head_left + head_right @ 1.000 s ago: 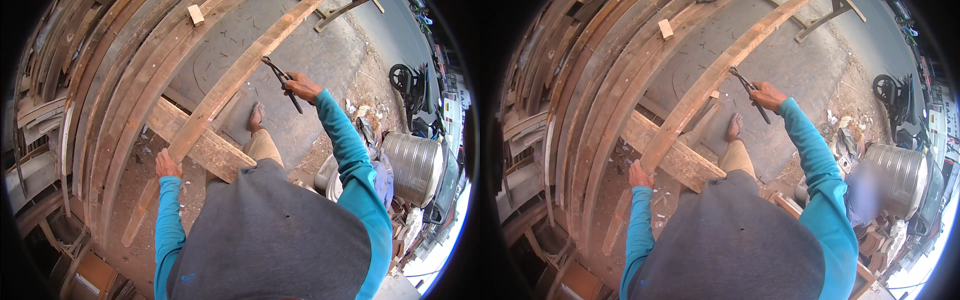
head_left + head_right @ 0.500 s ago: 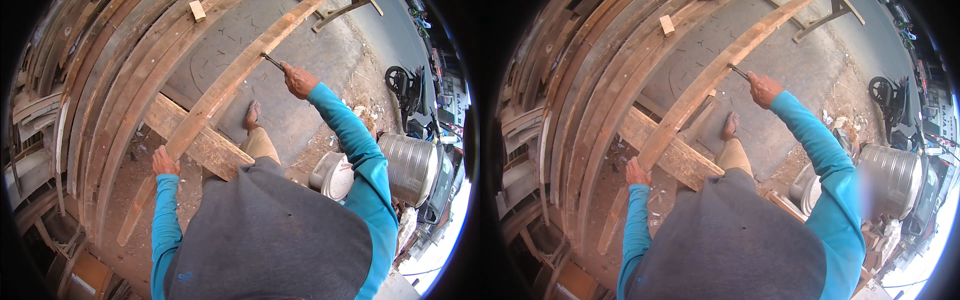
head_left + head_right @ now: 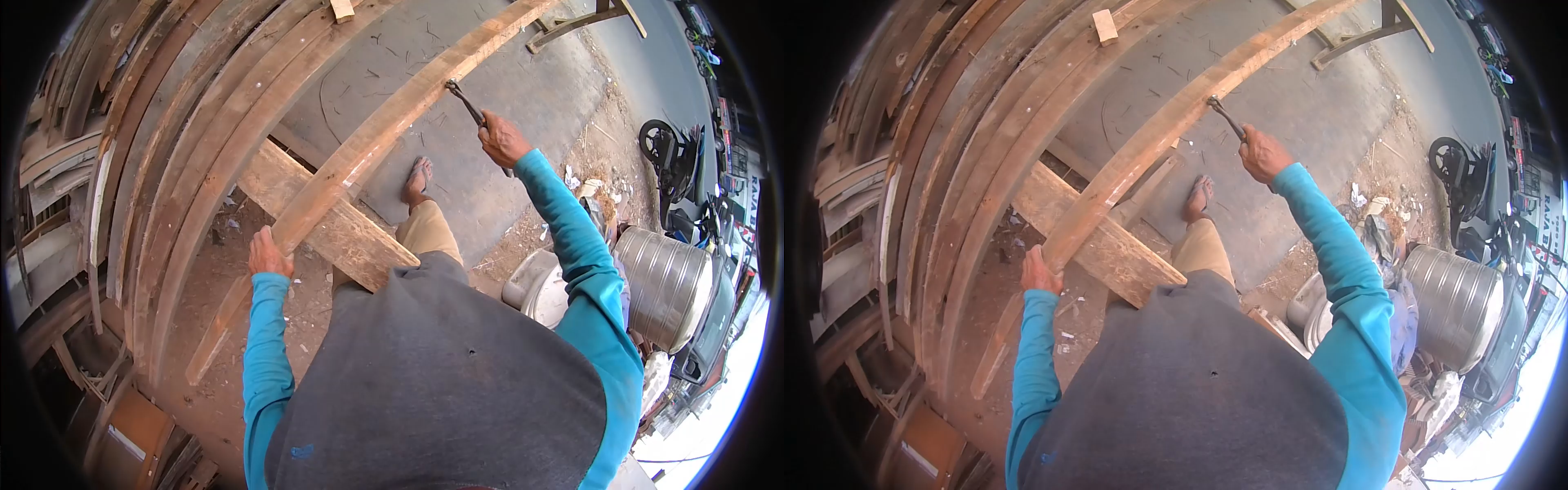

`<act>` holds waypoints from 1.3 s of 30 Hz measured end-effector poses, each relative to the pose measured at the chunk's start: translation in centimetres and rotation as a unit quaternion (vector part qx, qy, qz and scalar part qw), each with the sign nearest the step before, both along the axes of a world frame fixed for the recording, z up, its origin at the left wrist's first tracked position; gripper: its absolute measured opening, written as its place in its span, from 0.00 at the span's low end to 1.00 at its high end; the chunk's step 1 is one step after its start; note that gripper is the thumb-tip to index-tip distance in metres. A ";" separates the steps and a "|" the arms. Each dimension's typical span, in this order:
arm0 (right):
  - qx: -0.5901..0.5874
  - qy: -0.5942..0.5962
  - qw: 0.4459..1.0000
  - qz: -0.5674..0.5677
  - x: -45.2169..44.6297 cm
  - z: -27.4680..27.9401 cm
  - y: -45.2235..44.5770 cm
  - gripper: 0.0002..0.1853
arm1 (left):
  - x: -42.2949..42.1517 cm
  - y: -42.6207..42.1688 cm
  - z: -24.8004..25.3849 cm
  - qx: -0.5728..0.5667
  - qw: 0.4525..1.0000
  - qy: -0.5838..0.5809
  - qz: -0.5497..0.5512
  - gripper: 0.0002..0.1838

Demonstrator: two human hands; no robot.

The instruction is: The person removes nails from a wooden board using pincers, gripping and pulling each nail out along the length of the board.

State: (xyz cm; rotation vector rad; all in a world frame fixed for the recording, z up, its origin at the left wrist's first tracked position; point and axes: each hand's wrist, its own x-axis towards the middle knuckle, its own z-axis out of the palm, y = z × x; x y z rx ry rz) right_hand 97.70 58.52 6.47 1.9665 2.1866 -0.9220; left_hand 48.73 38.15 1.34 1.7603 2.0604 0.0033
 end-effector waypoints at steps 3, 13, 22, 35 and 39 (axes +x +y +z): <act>0.052 -0.021 0.998 0.034 0.5 0.1 0.2 0.24 | 0.5 0.1 0.5 0.000 1.000 0.015 0.008 0.41; 0.064 -0.139 0.986 0.060 -1.3 0.8 0.4 0.25 | 0.4 -0.2 0.2 0.010 0.999 0.040 0.006 0.43; 0.067 -0.137 0.987 0.046 -2.6 1.1 0.2 0.24 | 0.4 -0.3 0.2 0.018 0.998 0.051 0.012 0.38; 0.059 -0.272 0.959 0.059 -5.1 3.6 -0.7 0.29 | 0.3 -0.5 -0.5 0.015 0.999 0.032 0.029 0.40; 0.057 -0.223 0.971 0.071 -3.8 4.1 -0.2 0.25 | 0.4 -0.8 -0.1 0.020 0.998 0.060 0.013 0.40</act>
